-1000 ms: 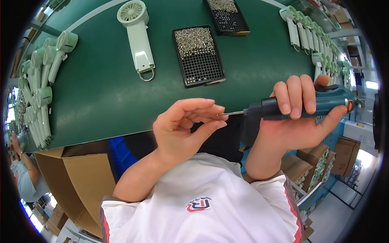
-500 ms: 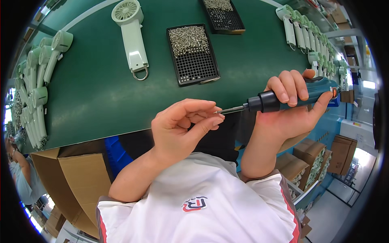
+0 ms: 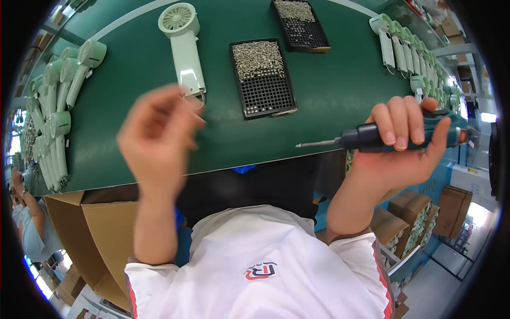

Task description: The worker is using an electric screwdriver to assemble small handheld portable fans at a factory workbench.

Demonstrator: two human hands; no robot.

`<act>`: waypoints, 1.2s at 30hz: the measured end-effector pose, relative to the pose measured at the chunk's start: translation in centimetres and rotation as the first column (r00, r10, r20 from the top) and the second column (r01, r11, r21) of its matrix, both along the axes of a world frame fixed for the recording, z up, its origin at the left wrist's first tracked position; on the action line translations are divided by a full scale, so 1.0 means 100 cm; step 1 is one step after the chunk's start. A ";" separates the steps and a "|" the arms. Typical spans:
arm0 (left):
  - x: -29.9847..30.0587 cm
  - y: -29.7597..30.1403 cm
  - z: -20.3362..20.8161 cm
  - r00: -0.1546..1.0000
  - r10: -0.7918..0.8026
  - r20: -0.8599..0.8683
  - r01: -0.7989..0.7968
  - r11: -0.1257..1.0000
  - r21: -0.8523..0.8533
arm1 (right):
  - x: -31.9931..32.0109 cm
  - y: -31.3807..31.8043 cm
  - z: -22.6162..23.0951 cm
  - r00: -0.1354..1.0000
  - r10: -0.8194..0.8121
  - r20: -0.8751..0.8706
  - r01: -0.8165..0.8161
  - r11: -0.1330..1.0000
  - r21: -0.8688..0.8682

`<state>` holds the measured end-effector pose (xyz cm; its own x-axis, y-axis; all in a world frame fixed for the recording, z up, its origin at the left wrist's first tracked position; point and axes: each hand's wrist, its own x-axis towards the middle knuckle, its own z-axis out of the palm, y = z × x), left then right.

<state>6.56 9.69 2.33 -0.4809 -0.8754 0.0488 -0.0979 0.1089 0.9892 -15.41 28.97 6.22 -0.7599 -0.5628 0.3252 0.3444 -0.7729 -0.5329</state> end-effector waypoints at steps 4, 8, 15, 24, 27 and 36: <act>-0.012 -0.101 0.008 0.973 -0.008 0.231 -0.001 0.999 0.036 | 0.001 -0.033 0.029 0.959 0.052 -0.277 -0.069 0.996 -0.054; -0.032 -0.125 0.004 0.831 -0.335 0.445 0.271 0.941 0.203 | -0.004 -0.083 0.035 0.750 0.279 -0.600 -0.387 0.921 -0.056; -0.057 -0.123 0.011 0.732 -0.482 0.481 0.415 0.876 0.246 | 0.012 -0.155 0.017 0.645 0.342 -0.683 -0.455 0.890 0.017; -0.045 -0.124 -0.018 0.796 -0.591 0.131 0.479 0.748 0.459 | 0.010 -0.181 0.007 0.555 0.361 -0.750 -0.403 0.905 0.137; -0.050 -0.115 -0.022 0.771 -0.637 0.010 0.542 0.664 0.515 | 0.009 -0.167 0.019 0.495 0.416 -0.763 -0.385 0.892 0.237; -0.049 -0.111 -0.021 0.801 -0.597 0.039 0.504 0.709 0.493 | 0.044 -0.159 0.012 0.726 0.307 -0.615 -0.143 0.943 0.302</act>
<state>1.65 -1.39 0.22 -0.8426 -0.3518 -0.4077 -0.3421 -0.2351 0.9098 -10.98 13.03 7.37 -0.2527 -0.8067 0.5342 0.0023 -0.5526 -0.8334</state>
